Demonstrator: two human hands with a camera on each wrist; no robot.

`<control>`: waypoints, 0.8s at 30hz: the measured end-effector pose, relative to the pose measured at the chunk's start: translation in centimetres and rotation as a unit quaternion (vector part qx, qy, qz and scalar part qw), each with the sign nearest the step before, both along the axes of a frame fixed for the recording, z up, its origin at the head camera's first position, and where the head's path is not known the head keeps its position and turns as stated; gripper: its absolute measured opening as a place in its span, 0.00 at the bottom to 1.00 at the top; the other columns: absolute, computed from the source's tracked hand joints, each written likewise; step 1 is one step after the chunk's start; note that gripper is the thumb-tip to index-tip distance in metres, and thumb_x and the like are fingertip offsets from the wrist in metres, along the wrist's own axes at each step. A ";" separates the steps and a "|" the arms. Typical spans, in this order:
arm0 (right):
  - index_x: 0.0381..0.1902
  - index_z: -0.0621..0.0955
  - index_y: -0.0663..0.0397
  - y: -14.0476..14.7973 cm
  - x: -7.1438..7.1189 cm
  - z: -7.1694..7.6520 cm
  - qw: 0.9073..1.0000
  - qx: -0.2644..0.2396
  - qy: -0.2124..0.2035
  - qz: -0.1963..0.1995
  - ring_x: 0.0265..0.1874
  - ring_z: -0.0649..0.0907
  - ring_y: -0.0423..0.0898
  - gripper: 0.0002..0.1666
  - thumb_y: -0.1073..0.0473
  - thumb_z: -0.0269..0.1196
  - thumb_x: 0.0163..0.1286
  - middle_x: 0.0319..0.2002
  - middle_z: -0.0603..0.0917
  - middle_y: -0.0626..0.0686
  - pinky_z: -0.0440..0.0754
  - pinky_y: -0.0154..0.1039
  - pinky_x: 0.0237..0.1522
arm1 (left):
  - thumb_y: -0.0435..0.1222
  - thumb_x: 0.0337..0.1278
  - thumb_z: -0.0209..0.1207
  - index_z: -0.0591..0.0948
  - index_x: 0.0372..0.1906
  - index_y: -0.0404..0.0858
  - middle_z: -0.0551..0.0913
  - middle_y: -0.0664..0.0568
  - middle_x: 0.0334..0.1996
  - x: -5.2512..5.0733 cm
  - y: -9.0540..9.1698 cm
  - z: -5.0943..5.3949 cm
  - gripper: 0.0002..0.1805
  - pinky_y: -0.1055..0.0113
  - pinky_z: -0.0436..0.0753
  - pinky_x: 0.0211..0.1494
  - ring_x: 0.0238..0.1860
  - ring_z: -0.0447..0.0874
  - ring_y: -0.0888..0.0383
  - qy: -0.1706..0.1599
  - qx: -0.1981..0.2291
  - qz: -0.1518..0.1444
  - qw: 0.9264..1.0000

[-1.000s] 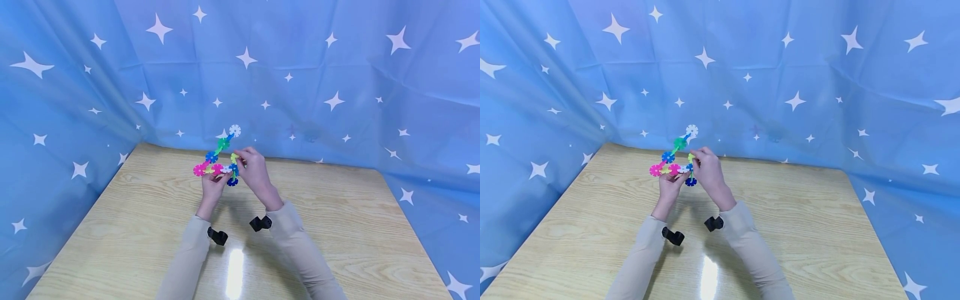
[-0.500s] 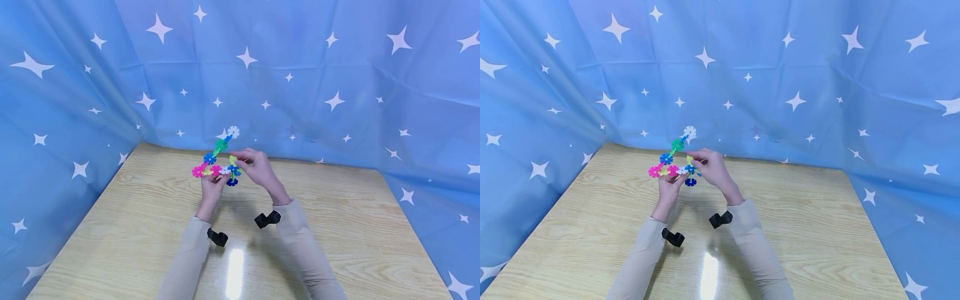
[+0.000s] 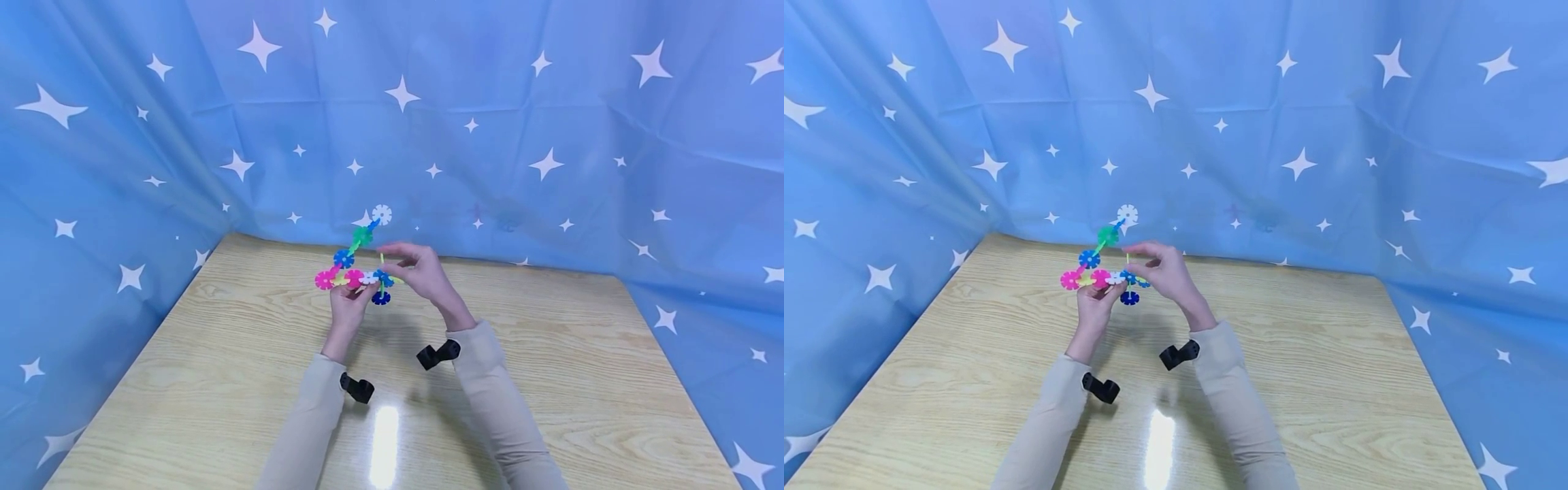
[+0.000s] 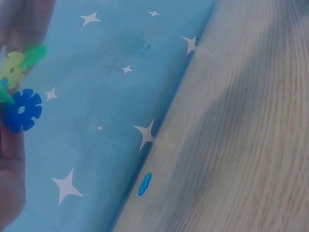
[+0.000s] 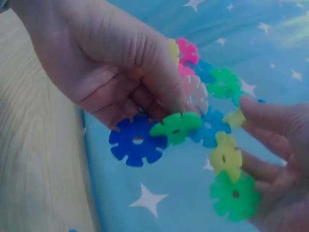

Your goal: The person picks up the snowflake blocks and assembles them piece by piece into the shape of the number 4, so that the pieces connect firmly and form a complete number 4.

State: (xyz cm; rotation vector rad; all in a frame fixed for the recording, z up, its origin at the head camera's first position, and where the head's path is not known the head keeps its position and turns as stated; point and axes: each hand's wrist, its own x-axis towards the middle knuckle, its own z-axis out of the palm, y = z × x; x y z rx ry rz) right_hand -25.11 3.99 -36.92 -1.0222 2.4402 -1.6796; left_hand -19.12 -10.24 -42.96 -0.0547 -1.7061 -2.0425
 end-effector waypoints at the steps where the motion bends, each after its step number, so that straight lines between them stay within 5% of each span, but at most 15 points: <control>1: 0.49 0.82 0.59 0.1 -0.1 -0.1 1.000 -0.002 -0.006 0.005 0.46 0.81 0.48 0.16 0.62 0.65 0.62 0.48 0.83 0.54 0.81 0.43 0.47 | 0.21 0.52 0.60 0.78 0.36 0.16 0.85 0.55 0.27 0.0 0.1 0.0 0.08 0.73 0.82 0.46 0.32 0.81 0.70 0.005 0.006 0.000 1.000; 5: 0.47 0.81 0.61 0.3 -0.1 -0.4 1.000 -0.016 -0.017 0.011 0.47 0.81 0.50 0.15 0.62 0.65 0.63 0.47 0.83 0.56 0.80 0.46 0.51 | 0.18 0.52 0.58 0.75 0.35 0.13 0.81 0.68 0.25 0.2 0.6 0.4 0.08 0.78 0.81 0.41 0.30 0.79 0.72 0.019 0.023 0.007 1.000; 11: 0.41 0.79 0.73 0.1 1.8 1.1 0.999 -0.039 0.022 0.004 0.46 0.81 0.59 0.11 0.72 0.64 0.60 0.44 0.82 0.67 0.79 0.52 0.51 | 0.16 0.51 0.57 0.75 0.34 0.11 0.81 0.67 0.24 0.3 1.0 0.5 0.08 0.81 0.79 0.36 0.29 0.79 0.72 0.028 0.042 0.022 0.998; 18: 0.39 0.78 0.77 -0.1 2.1 1.4 0.999 -0.044 0.026 0.012 0.43 0.82 0.63 0.11 0.76 0.64 0.57 0.42 0.81 0.70 0.81 0.53 0.48 | 0.17 0.49 0.59 0.76 0.34 0.13 0.82 0.65 0.24 -1.2 1.0 -1.8 0.08 0.80 0.80 0.33 0.27 0.79 0.70 0.018 0.064 0.038 0.997; 24: 0.40 0.79 0.74 -0.2 0.6 -0.5 0.998 -0.050 0.021 0.023 0.43 0.83 0.59 0.11 0.73 0.65 0.58 0.43 0.82 0.67 0.82 0.47 0.48 | 0.21 0.51 0.61 0.80 0.32 0.19 0.81 0.62 0.22 -1.2 1.2 -2.2 0.05 0.80 0.77 0.29 0.24 0.77 0.68 0.001 0.073 0.048 0.996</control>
